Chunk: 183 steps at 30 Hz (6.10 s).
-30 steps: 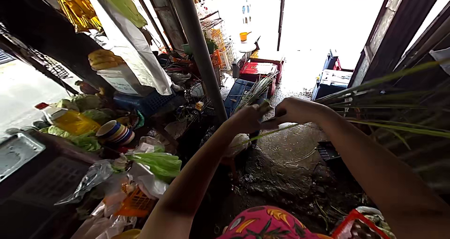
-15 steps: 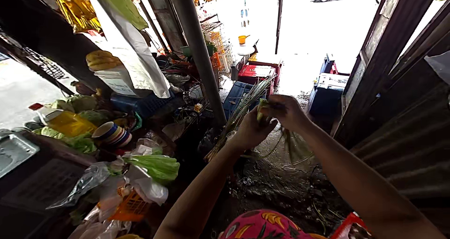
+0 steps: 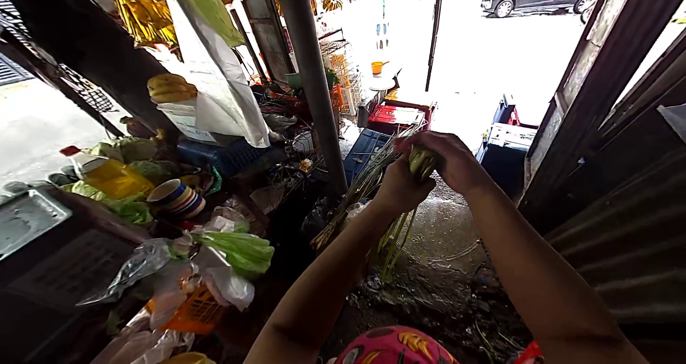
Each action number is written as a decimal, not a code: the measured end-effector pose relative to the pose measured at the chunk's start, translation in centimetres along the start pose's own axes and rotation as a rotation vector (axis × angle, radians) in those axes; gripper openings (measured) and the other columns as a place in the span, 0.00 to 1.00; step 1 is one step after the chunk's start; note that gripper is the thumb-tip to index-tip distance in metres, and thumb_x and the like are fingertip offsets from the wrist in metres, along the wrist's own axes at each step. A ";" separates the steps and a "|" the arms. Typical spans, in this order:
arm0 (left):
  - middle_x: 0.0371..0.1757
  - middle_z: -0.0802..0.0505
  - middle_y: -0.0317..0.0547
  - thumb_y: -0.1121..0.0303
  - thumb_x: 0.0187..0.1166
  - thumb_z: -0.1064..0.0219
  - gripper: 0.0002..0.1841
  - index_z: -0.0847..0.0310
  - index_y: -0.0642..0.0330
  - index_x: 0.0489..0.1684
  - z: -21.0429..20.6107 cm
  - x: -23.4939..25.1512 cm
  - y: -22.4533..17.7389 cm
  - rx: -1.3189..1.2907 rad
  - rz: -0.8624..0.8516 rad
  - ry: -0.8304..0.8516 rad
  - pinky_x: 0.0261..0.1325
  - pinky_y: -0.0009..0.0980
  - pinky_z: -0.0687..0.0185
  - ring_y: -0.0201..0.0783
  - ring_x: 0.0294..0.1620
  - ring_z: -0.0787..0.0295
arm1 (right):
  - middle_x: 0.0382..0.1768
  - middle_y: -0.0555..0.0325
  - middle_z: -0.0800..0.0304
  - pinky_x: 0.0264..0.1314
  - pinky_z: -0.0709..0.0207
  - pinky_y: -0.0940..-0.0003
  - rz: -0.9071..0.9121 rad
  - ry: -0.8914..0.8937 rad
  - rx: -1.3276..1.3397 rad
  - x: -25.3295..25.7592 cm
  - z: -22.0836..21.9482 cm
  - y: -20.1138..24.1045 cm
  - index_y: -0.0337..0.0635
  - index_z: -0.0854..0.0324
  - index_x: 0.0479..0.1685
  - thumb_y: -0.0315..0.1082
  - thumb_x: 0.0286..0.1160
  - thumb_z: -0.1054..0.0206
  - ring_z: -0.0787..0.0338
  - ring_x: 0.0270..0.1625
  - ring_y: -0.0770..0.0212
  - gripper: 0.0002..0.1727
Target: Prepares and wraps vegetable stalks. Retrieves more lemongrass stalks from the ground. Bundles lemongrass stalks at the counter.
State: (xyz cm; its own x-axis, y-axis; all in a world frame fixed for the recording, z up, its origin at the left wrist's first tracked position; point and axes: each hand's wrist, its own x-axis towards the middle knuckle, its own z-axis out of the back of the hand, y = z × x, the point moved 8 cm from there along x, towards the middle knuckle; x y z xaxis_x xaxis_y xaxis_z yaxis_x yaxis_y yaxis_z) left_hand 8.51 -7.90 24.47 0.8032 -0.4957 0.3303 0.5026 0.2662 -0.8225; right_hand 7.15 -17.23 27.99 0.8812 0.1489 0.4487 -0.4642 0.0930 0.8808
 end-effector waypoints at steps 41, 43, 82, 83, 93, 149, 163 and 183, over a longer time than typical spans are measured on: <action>0.39 0.09 0.57 0.47 0.76 0.25 0.28 0.18 0.70 0.50 5.7 1.4 4.9 0.398 0.245 0.004 0.51 0.54 0.14 0.51 0.43 0.09 | 0.34 0.46 0.08 0.49 0.18 0.40 -0.149 0.523 -1.332 -0.9 -3.0 -4.4 0.40 0.13 0.44 0.58 0.80 0.33 0.07 0.44 0.42 0.26; 0.40 0.10 0.57 0.44 0.77 0.28 0.29 0.16 0.68 0.49 5.4 1.3 5.3 0.380 0.321 0.145 0.54 0.56 0.18 0.52 0.45 0.11 | 0.37 0.46 0.08 0.50 0.19 0.39 -0.207 0.553 -1.378 -0.1 -2.9 -3.7 0.40 0.13 0.44 0.61 0.76 0.30 0.07 0.46 0.42 0.28; 0.38 0.06 0.37 0.75 0.66 0.24 0.14 0.17 0.64 0.50 -0.7 -3.1 0.4 -0.292 -0.119 0.163 0.47 0.27 0.10 0.25 0.39 0.09 | 0.38 0.67 0.20 0.51 0.27 0.79 0.279 0.027 0.119 -0.6 -2.5 0.1 0.51 0.22 0.18 0.39 0.77 0.44 0.20 0.48 0.74 0.16; 0.34 0.06 0.37 0.75 0.67 0.25 0.10 0.14 0.63 0.44 -0.8 -2.7 0.7 -0.287 -0.100 0.162 0.44 0.27 0.10 0.25 0.36 0.09 | 0.40 0.66 0.19 0.55 0.27 0.77 0.290 0.063 0.063 -0.1 -2.2 0.0 0.49 0.20 0.21 0.41 0.79 0.43 0.20 0.52 0.72 0.16; 0.31 0.08 0.44 0.74 0.77 0.34 0.06 0.17 0.63 0.47 2.4 -0.5 3.7 -0.493 0.072 -0.102 0.35 0.35 0.11 0.35 0.29 0.10 | 0.56 0.54 0.07 0.66 0.14 0.62 -0.285 0.206 0.368 -5.3 -4.7 -11.2 0.42 0.30 0.77 0.45 0.81 0.32 0.07 0.57 0.61 0.29; 0.27 0.08 0.40 0.79 0.65 0.30 0.08 0.18 0.64 0.40 1.4 -5.3 6.4 -0.362 0.175 0.240 0.33 0.29 0.09 0.31 0.24 0.10 | 0.41 0.39 0.11 0.52 0.15 0.44 0.310 0.232 -1.309 -4.0 -2.7 -1.3 0.33 0.13 0.45 0.20 0.68 0.30 0.08 0.47 0.38 0.08; 0.34 0.06 0.41 0.82 0.66 0.30 0.13 0.17 0.65 0.47 2.1 -4.6 3.4 -0.471 0.027 0.014 0.45 0.32 0.08 0.31 0.35 0.08 | 0.92 0.49 0.42 0.94 0.55 0.46 0.049 -0.197 -0.491 -3.9 -4.8 -2.4 0.45 0.37 0.91 0.34 0.93 0.60 0.46 0.94 0.51 0.29; 0.69 0.16 0.52 0.60 0.49 0.13 0.39 0.20 0.62 0.68 1.5 -5.2 3.0 0.115 -0.016 -0.043 0.80 0.57 0.36 0.48 0.76 0.26 | 0.18 0.66 0.14 0.24 0.20 0.77 0.112 -0.241 0.145 -2.4 -5.2 -0.4 0.45 0.15 0.26 0.35 0.82 0.33 0.17 0.20 0.74 0.13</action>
State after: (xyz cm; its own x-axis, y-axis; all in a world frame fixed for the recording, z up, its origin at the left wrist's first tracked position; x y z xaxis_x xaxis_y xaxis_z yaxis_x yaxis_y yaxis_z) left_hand 6.27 -3.26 20.99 0.8065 -0.4657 0.3642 0.5468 0.3531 -0.7592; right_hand 4.75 -12.47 25.79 0.8291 -0.0892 0.5520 -0.5574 -0.0546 0.8284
